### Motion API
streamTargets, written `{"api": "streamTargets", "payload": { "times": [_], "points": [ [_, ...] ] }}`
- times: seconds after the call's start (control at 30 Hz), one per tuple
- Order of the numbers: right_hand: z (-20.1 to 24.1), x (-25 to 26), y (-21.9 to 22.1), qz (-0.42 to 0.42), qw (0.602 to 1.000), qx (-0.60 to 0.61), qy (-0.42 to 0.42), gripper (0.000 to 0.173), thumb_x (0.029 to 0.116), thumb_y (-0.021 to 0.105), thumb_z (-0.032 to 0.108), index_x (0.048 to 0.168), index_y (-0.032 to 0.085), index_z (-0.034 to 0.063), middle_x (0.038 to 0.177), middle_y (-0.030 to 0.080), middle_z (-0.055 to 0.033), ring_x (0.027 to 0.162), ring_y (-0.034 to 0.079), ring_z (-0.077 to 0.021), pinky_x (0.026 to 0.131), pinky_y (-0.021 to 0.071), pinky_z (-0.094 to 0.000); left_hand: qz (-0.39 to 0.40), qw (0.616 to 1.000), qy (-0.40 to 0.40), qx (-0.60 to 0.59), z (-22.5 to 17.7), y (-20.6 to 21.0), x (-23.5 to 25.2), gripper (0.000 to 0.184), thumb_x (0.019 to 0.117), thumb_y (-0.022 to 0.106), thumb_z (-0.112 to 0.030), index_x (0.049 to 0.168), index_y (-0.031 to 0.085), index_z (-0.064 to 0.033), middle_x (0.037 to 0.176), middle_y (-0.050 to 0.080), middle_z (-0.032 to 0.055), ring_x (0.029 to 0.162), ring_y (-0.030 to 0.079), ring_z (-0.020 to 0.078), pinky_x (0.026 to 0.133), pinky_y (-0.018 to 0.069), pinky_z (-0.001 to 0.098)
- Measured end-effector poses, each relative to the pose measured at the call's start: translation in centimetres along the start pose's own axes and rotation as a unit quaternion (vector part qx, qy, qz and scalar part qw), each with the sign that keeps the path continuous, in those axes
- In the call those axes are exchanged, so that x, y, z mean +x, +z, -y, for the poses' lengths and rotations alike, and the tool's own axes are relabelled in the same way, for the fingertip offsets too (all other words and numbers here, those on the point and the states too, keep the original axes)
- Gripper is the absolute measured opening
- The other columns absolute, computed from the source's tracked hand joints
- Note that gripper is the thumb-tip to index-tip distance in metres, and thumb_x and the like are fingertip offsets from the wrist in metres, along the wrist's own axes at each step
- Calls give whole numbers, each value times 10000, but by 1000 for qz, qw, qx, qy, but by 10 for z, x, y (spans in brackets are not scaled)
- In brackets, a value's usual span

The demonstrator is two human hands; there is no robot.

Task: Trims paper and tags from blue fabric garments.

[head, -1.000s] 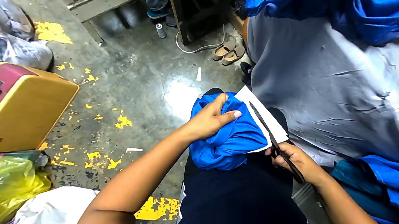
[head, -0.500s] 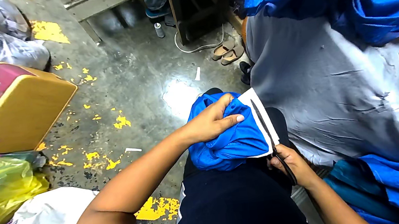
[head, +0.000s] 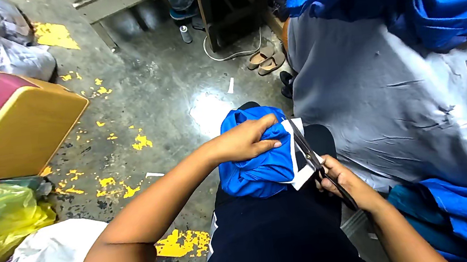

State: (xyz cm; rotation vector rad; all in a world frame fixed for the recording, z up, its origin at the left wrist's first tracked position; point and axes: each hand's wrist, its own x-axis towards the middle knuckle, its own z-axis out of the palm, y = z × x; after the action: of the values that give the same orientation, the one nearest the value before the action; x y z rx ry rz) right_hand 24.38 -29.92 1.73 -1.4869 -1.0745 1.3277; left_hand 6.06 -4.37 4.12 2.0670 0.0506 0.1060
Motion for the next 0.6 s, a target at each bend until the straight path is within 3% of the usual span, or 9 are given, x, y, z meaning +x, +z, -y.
{"api": "streamTargets", "payload": {
  "times": [0.2,0.27,0.33,0.43,0.53,0.6],
  "points": [
    [11,-1,-22,73,996,-35,49,885,893,604,703,1425,369,36,792,500,160,630,501,84,575,463,-115,34,997,26,59,3,1,2,211,960,659,-228,1006,619,-26,753,620,30,697,603,95,649,512,286],
    [15,-1,-23,86,994,-40,57,816,923,569,692,1415,408,61,791,499,165,647,515,83,602,473,-117,15,998,7,68,0,4,1,250,951,678,-248,1037,609,-24,777,625,42,717,611,114,663,521,307],
    [17,-2,-21,77,994,-57,55,698,969,528,648,1342,532,57,802,542,160,666,524,91,617,466,-109,-25,996,-12,84,-3,8,-2,336,940,706,-271,1126,594,-15,884,646,78,803,639,157,727,548,356],
    [16,-1,-18,62,995,-69,44,592,1008,517,561,1287,602,45,812,573,160,677,529,105,626,461,-94,-94,982,26,164,-1,15,-6,381,937,699,-279,1182,622,3,1050,669,135,952,671,249,818,565,427],
    [16,0,-14,55,996,-59,40,566,1009,532,539,1281,609,48,827,576,161,684,527,110,627,456,-88,-154,947,76,273,0,19,-11,236,939,663,-219,1023,679,1,1102,676,181,1016,667,333,835,542,477],
    [17,1,-10,52,997,-52,30,532,1013,536,519,1267,615,58,827,574,169,684,525,116,625,454,-82,-212,917,121,316,3,25,-14,148,935,634,-148,894,672,-11,1004,690,178,944,670,330,778,524,449]
  ]
}}
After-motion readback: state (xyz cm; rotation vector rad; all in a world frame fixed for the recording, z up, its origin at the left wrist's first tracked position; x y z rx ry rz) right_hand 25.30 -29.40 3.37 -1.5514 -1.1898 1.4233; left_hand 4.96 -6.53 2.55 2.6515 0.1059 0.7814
